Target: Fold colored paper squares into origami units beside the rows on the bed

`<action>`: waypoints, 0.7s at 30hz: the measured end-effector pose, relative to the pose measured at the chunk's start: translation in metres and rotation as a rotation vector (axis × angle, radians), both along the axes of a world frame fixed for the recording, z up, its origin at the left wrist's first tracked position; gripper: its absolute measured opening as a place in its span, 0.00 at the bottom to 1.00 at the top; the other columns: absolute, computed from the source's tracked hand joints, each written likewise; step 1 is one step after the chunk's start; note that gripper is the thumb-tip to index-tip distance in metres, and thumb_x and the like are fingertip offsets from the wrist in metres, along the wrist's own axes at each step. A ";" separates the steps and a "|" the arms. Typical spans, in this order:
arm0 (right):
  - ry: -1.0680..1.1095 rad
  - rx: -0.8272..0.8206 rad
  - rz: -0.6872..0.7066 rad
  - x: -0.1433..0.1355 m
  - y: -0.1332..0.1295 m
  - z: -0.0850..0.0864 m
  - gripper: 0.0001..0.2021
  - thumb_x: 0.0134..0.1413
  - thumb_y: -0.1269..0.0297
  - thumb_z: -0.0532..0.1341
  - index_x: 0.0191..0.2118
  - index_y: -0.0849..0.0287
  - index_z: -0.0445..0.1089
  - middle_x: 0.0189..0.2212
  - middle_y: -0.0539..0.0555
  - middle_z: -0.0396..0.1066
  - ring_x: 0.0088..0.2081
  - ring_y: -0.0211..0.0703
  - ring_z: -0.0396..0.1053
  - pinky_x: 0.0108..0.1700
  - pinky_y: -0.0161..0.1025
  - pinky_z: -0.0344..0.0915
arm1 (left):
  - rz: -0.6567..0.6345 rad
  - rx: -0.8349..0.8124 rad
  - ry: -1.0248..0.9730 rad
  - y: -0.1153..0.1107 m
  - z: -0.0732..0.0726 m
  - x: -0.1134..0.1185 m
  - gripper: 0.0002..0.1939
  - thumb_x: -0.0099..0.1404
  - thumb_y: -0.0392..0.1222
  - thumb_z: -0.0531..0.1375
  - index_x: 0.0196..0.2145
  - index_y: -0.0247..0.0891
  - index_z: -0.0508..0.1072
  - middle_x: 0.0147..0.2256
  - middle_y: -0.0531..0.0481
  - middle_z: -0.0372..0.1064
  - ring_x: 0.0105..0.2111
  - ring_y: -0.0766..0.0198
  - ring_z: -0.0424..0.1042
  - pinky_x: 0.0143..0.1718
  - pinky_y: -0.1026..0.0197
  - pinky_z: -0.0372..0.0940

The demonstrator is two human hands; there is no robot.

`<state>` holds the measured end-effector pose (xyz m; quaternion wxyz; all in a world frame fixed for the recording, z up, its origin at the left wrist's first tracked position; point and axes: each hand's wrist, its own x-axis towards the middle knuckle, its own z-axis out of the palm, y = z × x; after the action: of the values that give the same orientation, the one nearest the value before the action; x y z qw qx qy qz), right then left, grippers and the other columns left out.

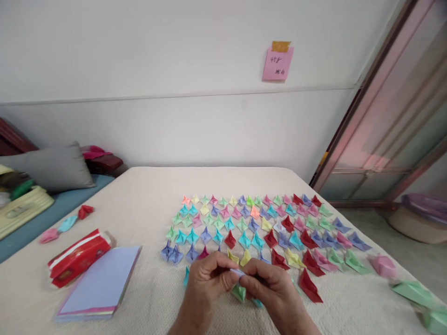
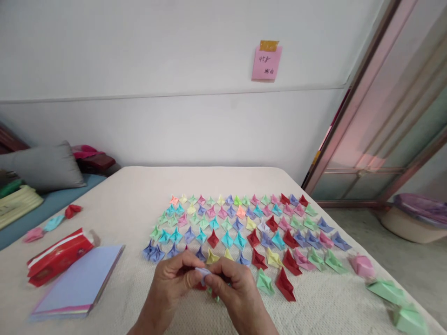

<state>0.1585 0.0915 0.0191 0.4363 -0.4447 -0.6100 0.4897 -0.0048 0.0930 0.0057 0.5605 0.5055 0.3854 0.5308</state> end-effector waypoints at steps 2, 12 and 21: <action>-0.019 0.014 -0.001 -0.002 0.000 -0.002 0.13 0.52 0.57 0.63 0.24 0.60 0.73 0.18 0.48 0.64 0.22 0.36 0.60 0.25 0.33 0.55 | 0.007 -0.030 -0.015 0.000 0.002 0.000 0.07 0.54 0.43 0.69 0.26 0.37 0.78 0.19 0.55 0.65 0.20 0.71 0.62 0.23 0.68 0.57; -0.160 0.135 -0.136 -0.013 -0.002 -0.009 0.12 0.52 0.59 0.60 0.22 0.59 0.69 0.17 0.47 0.62 0.21 0.36 0.57 0.24 0.33 0.53 | 0.097 -0.086 0.005 0.005 -0.008 0.003 0.12 0.53 0.48 0.68 0.26 0.35 0.76 0.16 0.57 0.61 0.16 0.72 0.58 0.19 0.68 0.56; -0.295 0.271 -0.328 -0.019 -0.008 -0.026 0.17 0.54 0.59 0.60 0.18 0.56 0.59 0.15 0.45 0.56 0.19 0.36 0.53 0.23 0.35 0.50 | 0.192 -0.067 0.013 -0.003 -0.008 0.017 0.12 0.56 0.47 0.65 0.23 0.36 0.72 0.17 0.56 0.60 0.19 0.69 0.59 0.22 0.67 0.58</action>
<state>0.1395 0.0839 -0.0073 0.4720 -0.5417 -0.6468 0.2559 0.0126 0.0903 -0.0021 0.5211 0.4505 0.4535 0.5655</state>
